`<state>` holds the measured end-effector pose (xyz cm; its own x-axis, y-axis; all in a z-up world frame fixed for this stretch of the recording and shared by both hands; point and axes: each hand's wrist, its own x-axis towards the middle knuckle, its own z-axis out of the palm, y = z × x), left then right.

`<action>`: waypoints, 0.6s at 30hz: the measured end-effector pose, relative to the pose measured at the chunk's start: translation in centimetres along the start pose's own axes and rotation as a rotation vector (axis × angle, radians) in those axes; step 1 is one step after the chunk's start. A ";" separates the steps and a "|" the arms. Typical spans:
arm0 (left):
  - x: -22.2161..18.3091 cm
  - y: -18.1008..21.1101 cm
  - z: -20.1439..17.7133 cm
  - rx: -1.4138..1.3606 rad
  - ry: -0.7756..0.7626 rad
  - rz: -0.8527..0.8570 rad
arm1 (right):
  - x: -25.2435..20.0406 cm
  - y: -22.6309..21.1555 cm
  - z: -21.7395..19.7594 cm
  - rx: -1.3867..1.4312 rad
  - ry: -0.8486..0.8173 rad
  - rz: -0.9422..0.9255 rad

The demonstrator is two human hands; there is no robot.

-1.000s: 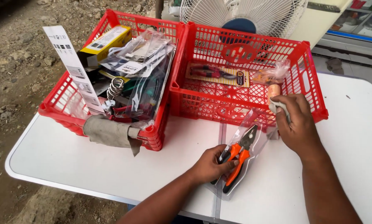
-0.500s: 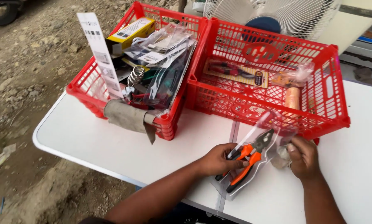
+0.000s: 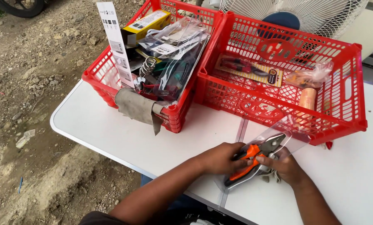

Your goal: The person wipes the plastic packaging of a pair of pliers with a cloth and handles the pliers within their tray.

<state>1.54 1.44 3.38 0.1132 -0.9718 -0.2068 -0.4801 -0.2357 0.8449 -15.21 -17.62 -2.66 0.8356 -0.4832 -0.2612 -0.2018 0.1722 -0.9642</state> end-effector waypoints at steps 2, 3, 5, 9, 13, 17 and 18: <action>-2.6 3.0 -1.6 0.159 -0.041 -0.047 | 0.5 1.3 -1.1 0.025 -0.026 -0.020; -3.8 4.5 -2.4 0.313 -0.080 -0.094 | 0.7 2.0 -1.6 0.046 -0.055 -0.036; -7.5 5.3 -5.2 0.340 -0.062 0.045 | 0.7 1.4 -1.4 0.018 -0.090 -0.056; -15.6 7.6 -13.5 0.130 0.246 0.611 | 1.7 3.0 -2.4 -0.017 -0.038 -0.004; -16.5 3.7 -23.0 0.118 1.036 0.603 | 1.2 2.1 -1.6 -0.047 -0.043 0.015; -14.3 0.5 -30.0 0.253 1.173 -0.085 | 1.3 2.0 -1.5 -0.037 -0.062 0.015; -13.5 1.0 -30.3 0.124 1.082 -0.431 | 1.2 2.0 -1.5 -0.036 -0.068 0.029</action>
<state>25.85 14.21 21.98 0.9397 -0.3224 0.1139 -0.2965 -0.6024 0.7411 -15.43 -19.12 -4.98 0.8616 -0.4191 -0.2865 -0.2438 0.1533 -0.9576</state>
